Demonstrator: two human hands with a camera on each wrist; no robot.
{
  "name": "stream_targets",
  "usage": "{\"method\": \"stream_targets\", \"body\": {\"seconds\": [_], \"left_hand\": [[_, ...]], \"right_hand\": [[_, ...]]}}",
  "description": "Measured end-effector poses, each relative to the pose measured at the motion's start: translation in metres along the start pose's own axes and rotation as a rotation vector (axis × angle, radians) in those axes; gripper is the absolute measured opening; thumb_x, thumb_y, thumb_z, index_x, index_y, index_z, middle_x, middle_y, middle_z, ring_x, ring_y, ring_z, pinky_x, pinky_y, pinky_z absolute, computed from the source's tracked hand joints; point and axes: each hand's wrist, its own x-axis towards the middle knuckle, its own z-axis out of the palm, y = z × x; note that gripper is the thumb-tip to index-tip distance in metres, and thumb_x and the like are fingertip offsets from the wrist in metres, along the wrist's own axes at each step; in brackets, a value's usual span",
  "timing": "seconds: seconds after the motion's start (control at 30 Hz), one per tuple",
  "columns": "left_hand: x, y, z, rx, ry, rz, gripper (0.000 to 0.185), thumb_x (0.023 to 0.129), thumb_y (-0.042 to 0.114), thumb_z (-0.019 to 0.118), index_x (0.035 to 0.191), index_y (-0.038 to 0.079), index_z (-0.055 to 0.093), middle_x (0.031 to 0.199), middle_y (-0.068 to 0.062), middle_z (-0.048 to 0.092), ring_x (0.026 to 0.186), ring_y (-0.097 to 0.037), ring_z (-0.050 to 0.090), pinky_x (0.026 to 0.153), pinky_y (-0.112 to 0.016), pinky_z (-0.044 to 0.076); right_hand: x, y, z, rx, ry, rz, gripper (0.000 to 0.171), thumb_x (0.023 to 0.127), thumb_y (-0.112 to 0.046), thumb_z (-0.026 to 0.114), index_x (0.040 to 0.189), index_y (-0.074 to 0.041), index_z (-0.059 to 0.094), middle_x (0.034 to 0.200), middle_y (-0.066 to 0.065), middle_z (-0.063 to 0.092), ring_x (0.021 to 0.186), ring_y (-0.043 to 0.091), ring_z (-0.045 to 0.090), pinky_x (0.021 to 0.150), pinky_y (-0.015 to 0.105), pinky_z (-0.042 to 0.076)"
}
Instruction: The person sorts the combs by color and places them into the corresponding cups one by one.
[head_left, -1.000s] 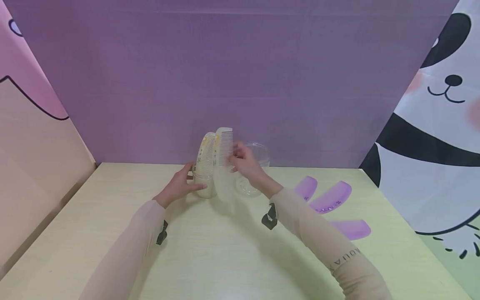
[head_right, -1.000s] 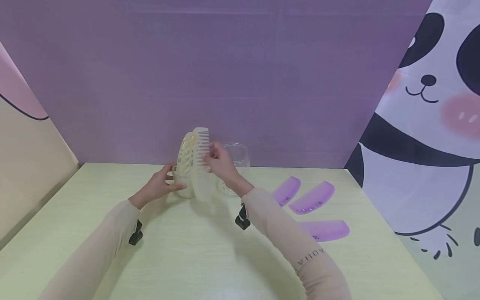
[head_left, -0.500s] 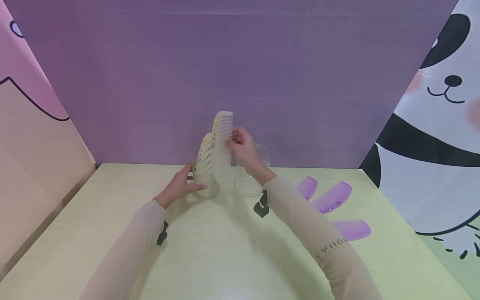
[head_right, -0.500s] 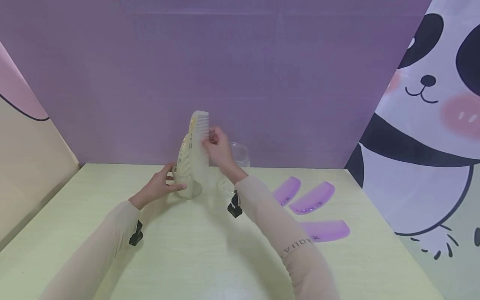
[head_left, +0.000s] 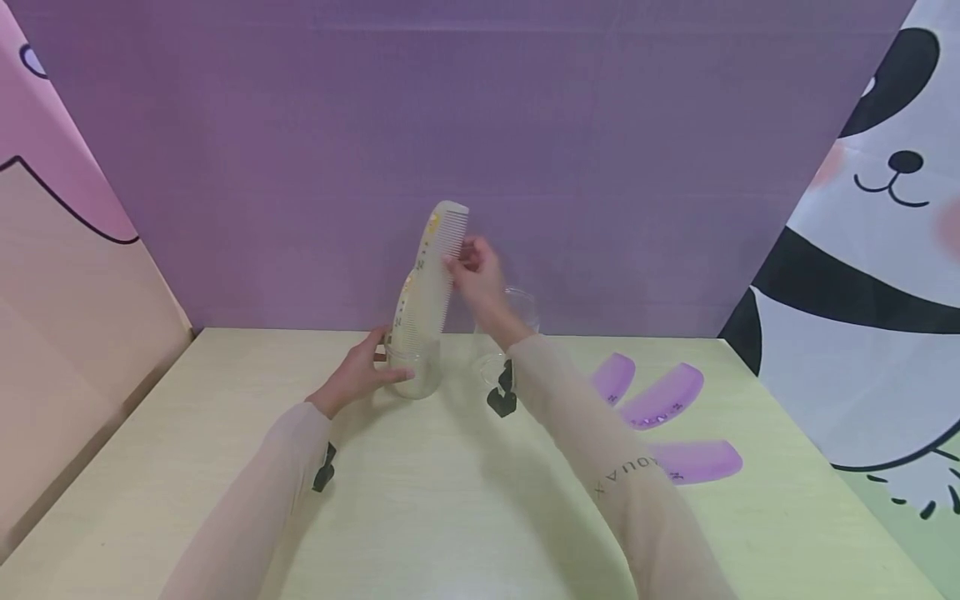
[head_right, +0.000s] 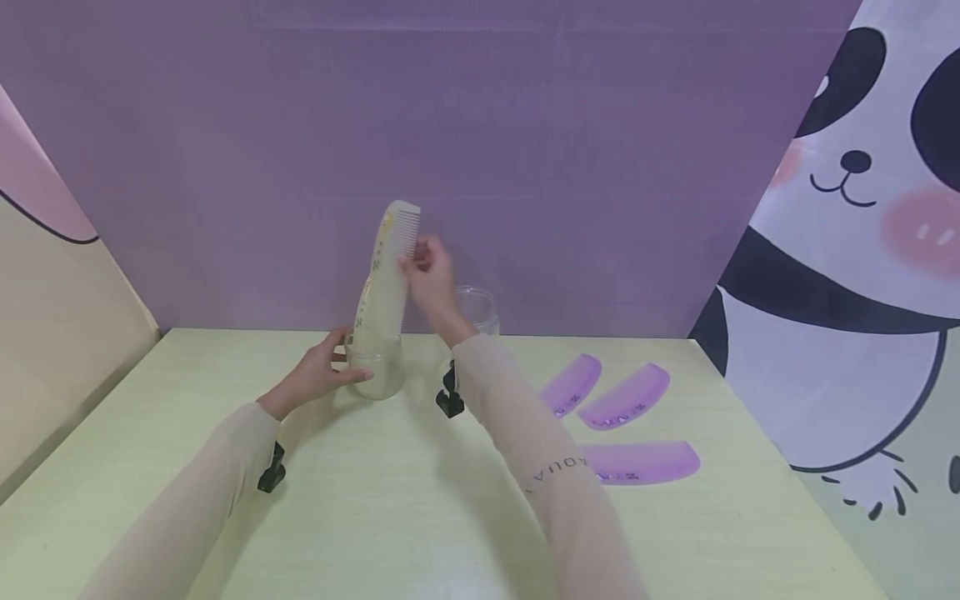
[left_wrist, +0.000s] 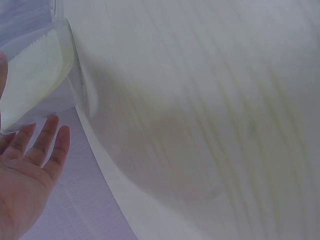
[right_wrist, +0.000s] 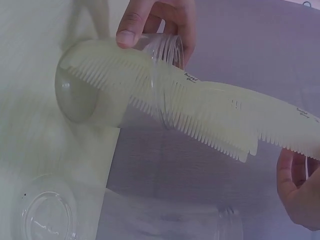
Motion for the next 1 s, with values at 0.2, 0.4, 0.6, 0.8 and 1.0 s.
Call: {"method": "stream_targets", "body": {"seconds": [0.2,0.4,0.6,0.8,1.0], "left_hand": [[-0.001,0.0,0.0,-0.001,0.009,0.009,0.084,0.074,0.03,0.075,0.14,0.014,0.026,0.138,-0.011,0.04,0.117,-0.036,0.049,0.096,-0.046,0.046],[0.0,0.0,0.001,0.0,0.004,0.017,0.084,0.075,0.03,0.075,0.141,0.013,0.025,0.139,-0.01,0.038,0.117,-0.035,0.049,0.096,-0.046,0.046],[0.0,0.0,0.001,0.004,0.005,0.025,0.084,0.075,0.031,0.074,0.14,0.012,0.025,0.138,-0.011,0.039,0.117,-0.036,0.05,0.095,-0.046,0.047],[0.0,0.001,0.001,0.006,0.002,0.025,0.084,0.075,0.03,0.074,0.14,0.011,0.025,0.139,-0.013,0.038,0.117,-0.037,0.049,0.096,-0.046,0.046],[0.0,0.001,0.001,0.01,0.002,0.016,0.084,0.075,0.03,0.074,0.14,0.011,0.024,0.139,-0.013,0.038,0.117,-0.037,0.049,0.097,-0.046,0.046]], "right_hand": [[0.007,0.005,0.009,0.005,-0.009,0.001,0.024,0.086,-0.003,0.059,0.108,-0.001,0.05,0.102,0.016,0.061,0.073,0.01,0.054,0.055,0.02,0.047],[0.006,0.012,0.017,0.012,-0.021,0.012,0.024,0.086,-0.002,0.06,0.108,-0.001,0.05,0.097,0.014,0.06,0.073,0.012,0.054,0.057,0.023,0.048],[0.001,0.024,0.02,-0.006,-0.055,0.013,0.026,0.087,-0.004,0.059,0.11,-0.002,0.05,0.105,0.016,0.06,0.078,0.013,0.055,0.064,0.026,0.051],[-0.005,0.041,0.021,-0.034,-0.058,0.041,0.026,0.086,-0.004,0.06,0.11,-0.003,0.051,0.106,0.016,0.061,0.08,0.013,0.056,0.065,0.025,0.054],[-0.012,0.052,0.023,-0.034,-0.073,0.059,0.027,0.086,-0.004,0.06,0.111,-0.003,0.05,0.105,0.017,0.06,0.079,0.013,0.055,0.061,0.021,0.051]]}}
